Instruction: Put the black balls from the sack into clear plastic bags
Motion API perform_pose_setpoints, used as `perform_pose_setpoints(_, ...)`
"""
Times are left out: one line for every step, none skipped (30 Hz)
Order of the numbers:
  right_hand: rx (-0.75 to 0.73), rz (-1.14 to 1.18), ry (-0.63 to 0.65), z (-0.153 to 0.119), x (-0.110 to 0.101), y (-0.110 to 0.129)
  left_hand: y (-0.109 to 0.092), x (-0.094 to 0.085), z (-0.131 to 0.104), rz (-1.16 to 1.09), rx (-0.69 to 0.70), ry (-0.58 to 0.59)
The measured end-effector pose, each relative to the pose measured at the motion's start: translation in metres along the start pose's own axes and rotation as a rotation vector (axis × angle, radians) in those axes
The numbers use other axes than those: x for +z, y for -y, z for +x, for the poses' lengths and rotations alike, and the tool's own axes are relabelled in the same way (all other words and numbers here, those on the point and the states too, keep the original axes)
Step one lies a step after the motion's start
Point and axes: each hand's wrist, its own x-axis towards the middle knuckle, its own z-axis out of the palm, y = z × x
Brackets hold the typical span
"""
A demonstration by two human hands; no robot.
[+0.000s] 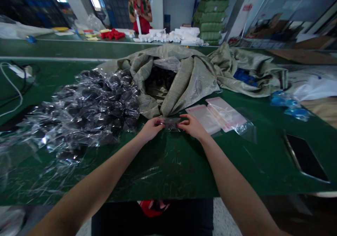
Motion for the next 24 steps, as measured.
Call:
perform_pose_setpoints(-0.006,0.025,-0.003,0.000,0.000,0.000,-0.002,0.000,-0.001,-0.054,-0.033,0.017)
perform_pose_setpoints(-0.008,0.053,-0.008,0.000,0.000,0.001,-0.004,0.000,-0.003,-0.112,-0.068,0.042)
perform_pose_setpoints(-0.009,0.082,-0.017,-0.001,0.001,0.001,-0.005,0.000,-0.004,-0.162,-0.094,0.066)
perform_pose_setpoints(-0.010,0.110,-0.027,-0.001,0.001,0.002,-0.005,0.001,-0.005,-0.192,-0.100,0.085)
perform_pose_setpoints(-0.012,0.134,-0.037,-0.001,0.002,0.003,-0.005,0.001,-0.006,-0.198,-0.082,0.091)
perform_pose_setpoints(-0.014,0.154,-0.042,-0.001,0.003,0.003,-0.004,0.002,-0.007,-0.185,-0.042,0.085)
perform_pose_setpoints(-0.015,0.170,-0.043,-0.002,0.004,0.003,-0.003,0.003,-0.006,-0.162,0.006,0.071)
perform_pose_setpoints(-0.017,0.182,-0.038,-0.002,0.005,0.004,-0.002,0.003,-0.006,-0.140,0.047,0.053)
perform_pose_setpoints(-0.019,0.192,-0.027,-0.002,0.006,0.004,-0.001,0.004,-0.005,-0.125,0.070,0.038)
perform_pose_setpoints(-0.020,0.198,-0.014,-0.002,0.006,0.003,-0.001,0.004,-0.004,-0.119,0.072,0.033)
perform_pose_setpoints(-0.023,0.201,-0.002,-0.002,0.007,0.003,-0.001,0.004,-0.004,-0.120,0.055,0.031)
perform_pose_setpoints(-0.027,0.202,0.009,-0.002,0.008,0.003,-0.002,0.003,-0.004,-0.125,0.025,0.039)
perform_pose_setpoints(-0.031,0.205,0.017,-0.002,0.008,0.002,-0.003,0.003,-0.004,-0.132,-0.009,0.048)
perform_pose_setpoints(-0.033,0.210,0.021,-0.002,0.008,0.002,-0.004,0.002,-0.005,-0.143,-0.040,0.059)
perform_pose_setpoints(-0.035,0.218,0.018,-0.002,0.007,0.002,-0.006,0.001,-0.005,-0.161,-0.063,0.077)
perform_pose_setpoints(-0.035,0.230,0.013,-0.002,0.006,0.002,-0.007,0.000,-0.006,-0.185,-0.080,0.098)
perform_pose_setpoints(-0.036,0.248,0.011,-0.002,0.005,0.002,-0.007,-0.001,-0.007,-0.211,-0.086,0.118)
perform_pose_setpoints(-0.035,0.273,0.015,-0.003,0.005,0.003,-0.007,-0.002,-0.007,-0.237,-0.082,0.139)
perform_pose_setpoints(-0.034,0.308,0.028,-0.004,0.004,0.004,-0.006,-0.003,-0.007,-0.264,-0.069,0.154)
perform_pose_setpoints(-0.033,0.350,0.048,-0.005,0.004,0.005,-0.004,-0.003,-0.006,-0.285,-0.050,0.165)
perform_pose_setpoints(-0.031,0.396,0.072,-0.006,0.005,0.007,-0.003,-0.004,-0.006,-0.298,-0.026,0.169)
perform_pose_setpoints(-0.027,0.439,0.094,-0.007,0.005,0.009,-0.003,-0.005,-0.006,-0.303,-0.003,0.174)
perform_pose_setpoints(-0.023,0.473,0.110,-0.009,0.006,0.011,-0.004,-0.006,-0.006,-0.300,0.013,0.186)
perform_pose_setpoints(-0.019,0.493,0.116,-0.009,0.007,0.012,-0.006,-0.009,-0.006,-0.288,0.020,0.199)
